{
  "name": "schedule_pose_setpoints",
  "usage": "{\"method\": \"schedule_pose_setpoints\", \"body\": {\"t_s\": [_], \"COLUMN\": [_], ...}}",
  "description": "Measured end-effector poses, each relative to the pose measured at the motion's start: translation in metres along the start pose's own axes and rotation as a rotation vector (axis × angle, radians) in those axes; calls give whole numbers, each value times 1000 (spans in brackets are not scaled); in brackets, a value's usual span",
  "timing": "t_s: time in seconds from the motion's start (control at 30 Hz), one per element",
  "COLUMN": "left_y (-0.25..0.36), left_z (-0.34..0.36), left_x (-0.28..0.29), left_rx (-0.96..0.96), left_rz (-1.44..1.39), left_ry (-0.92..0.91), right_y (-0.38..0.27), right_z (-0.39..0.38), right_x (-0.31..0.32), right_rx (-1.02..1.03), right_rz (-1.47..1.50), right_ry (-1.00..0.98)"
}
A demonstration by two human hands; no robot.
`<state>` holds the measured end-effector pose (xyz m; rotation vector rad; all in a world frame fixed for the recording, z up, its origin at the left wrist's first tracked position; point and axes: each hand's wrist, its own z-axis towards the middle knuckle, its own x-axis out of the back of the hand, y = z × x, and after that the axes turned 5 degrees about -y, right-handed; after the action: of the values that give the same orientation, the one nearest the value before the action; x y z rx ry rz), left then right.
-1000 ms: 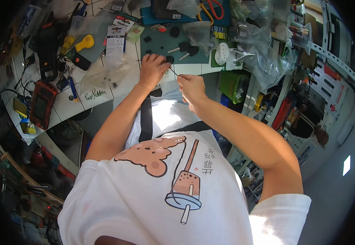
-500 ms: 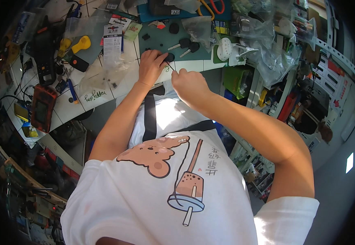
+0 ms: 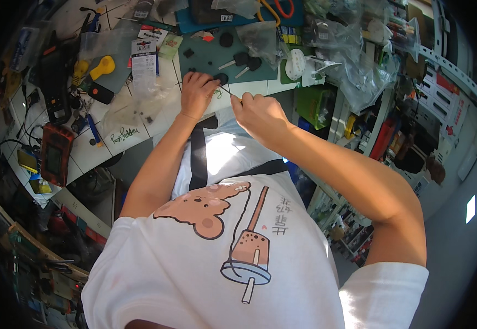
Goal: The person uses a screwdriver to adjust a key held in a vise, then measures the key with a caliper. They select a blank key from a wall display and place it into a key-cutting machine, preparing to duplicate the key.
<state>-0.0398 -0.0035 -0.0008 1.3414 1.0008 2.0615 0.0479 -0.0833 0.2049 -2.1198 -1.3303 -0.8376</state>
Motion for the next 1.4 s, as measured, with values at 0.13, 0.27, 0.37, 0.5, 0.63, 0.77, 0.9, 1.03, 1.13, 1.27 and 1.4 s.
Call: {"method": "schedule_pose_setpoints", "body": {"t_s": [0.13,0.27,0.37,0.5,0.63,0.77,0.9,1.03,1.13,1.27,1.4], "left_y": [4,1,0,-2,-1,1,2,-1,2,1,3], "left_z": [0,0,-3,1,0,-1,-3,5,0,1,2], "left_x": [5,1,1,-1,0,3,1,1,1,2,9], "left_rx": [41,21,24,5,25,33,26,16,21,38,65], "left_rz": [-20,-44,-6,-9,-18,-28,-33,-17,-30,-44,-15], "left_ry": [-6,6,-13,7,0,-2,6,15,5,-25,-53], "right_y": [2,6,11,17,7,0,-9,10,17,9,3], "right_z": [-3,5,2,2,-4,-4,15,24,20,13,14], "right_x": [-13,-31,-30,-25,-8,-20,-17,4,5,1,-8], "right_rx": [-75,-736,-662,-564,36,17,-684,-465,-311,112,3], "right_rz": [140,1244,1181,1104,-106,-81,1015,792,644,-251,-77], "right_ry": [-10,-34,-47,-48,-20,60,106,90,48,-116,4]}}
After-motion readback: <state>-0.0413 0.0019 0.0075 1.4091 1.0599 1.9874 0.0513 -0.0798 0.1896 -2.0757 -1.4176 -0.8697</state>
